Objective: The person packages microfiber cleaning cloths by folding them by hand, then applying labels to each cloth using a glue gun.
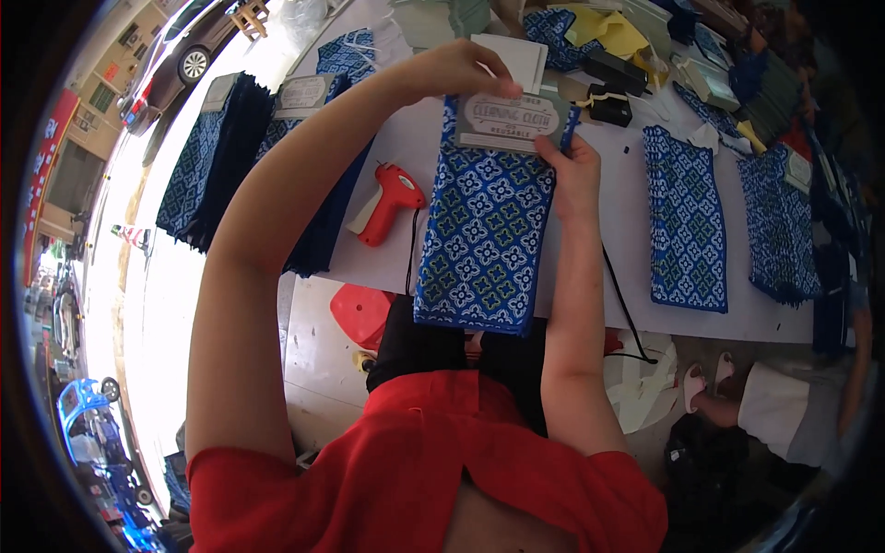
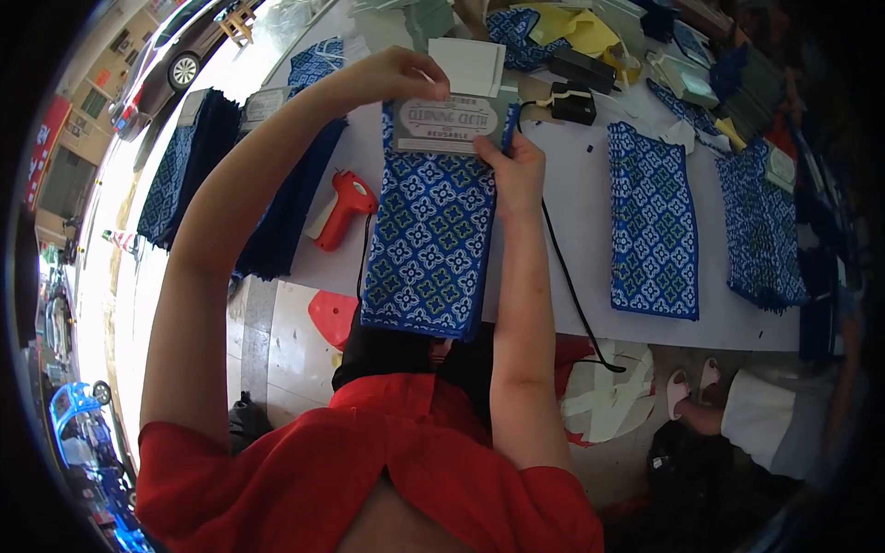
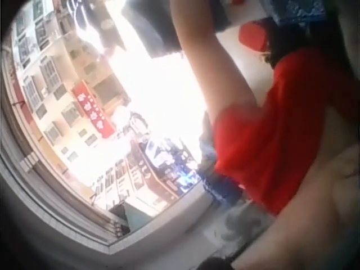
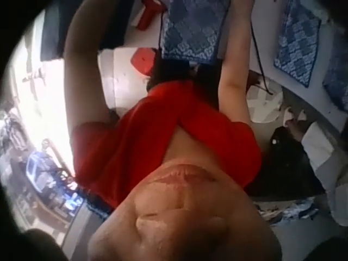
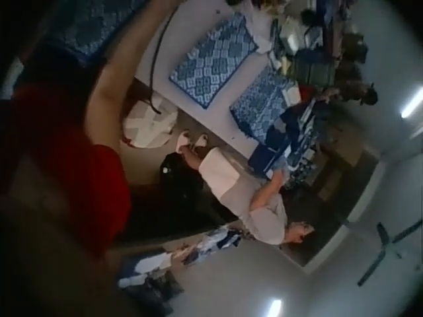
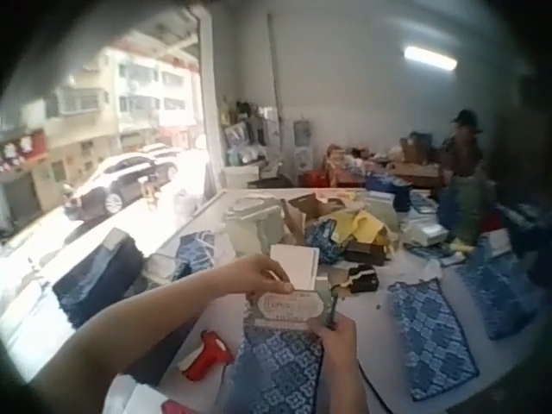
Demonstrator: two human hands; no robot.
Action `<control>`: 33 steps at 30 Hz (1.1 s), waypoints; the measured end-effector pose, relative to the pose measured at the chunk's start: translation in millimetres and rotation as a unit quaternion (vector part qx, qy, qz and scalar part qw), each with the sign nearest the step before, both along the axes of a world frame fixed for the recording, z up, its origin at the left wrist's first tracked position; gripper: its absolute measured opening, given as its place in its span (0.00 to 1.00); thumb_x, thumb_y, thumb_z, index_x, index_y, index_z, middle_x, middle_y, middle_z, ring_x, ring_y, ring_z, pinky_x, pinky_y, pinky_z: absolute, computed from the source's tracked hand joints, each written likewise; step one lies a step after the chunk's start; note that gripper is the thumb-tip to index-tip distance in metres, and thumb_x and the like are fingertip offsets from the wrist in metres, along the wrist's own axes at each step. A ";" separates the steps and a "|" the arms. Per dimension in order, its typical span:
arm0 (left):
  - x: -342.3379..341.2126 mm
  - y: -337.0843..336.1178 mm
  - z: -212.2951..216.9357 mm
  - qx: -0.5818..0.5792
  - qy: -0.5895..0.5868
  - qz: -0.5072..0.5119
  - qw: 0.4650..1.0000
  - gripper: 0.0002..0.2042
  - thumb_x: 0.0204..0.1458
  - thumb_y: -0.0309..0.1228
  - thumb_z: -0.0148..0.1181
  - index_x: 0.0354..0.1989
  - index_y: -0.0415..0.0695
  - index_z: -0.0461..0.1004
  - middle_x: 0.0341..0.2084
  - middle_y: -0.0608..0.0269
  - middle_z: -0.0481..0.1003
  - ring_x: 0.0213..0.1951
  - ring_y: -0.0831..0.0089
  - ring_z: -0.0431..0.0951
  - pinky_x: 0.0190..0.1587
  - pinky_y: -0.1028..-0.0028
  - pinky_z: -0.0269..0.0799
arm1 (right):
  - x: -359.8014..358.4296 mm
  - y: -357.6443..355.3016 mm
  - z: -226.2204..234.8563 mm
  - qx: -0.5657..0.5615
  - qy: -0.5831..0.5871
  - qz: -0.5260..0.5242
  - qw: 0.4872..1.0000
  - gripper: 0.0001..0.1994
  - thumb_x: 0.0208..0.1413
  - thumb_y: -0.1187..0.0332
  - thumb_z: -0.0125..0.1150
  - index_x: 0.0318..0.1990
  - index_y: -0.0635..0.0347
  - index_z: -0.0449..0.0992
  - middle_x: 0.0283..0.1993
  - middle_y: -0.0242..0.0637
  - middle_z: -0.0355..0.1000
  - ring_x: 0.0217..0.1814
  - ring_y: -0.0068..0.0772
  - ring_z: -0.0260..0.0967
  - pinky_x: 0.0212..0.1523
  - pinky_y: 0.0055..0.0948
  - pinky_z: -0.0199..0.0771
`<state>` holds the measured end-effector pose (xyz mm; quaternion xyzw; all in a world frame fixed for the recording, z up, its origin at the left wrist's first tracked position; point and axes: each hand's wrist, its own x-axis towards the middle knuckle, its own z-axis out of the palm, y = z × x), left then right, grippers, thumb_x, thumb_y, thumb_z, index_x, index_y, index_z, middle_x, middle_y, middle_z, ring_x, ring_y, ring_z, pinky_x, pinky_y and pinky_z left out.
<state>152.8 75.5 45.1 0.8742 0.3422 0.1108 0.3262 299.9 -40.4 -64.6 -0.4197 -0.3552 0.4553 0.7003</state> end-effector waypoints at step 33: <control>-31.0 -52.1 -65.7 -0.217 -0.427 0.194 0.856 0.09 0.42 0.23 0.60 0.34 0.36 0.73 0.28 0.60 0.75 0.31 0.78 0.74 0.38 0.79 0.69 | -9.1 -0.8 -6.4 -0.013 -0.116 -0.086 0.990 0.08 0.45 0.75 0.59 0.35 0.66 0.74 0.32 0.35 0.73 0.31 0.19 0.67 0.35 0.17 0.65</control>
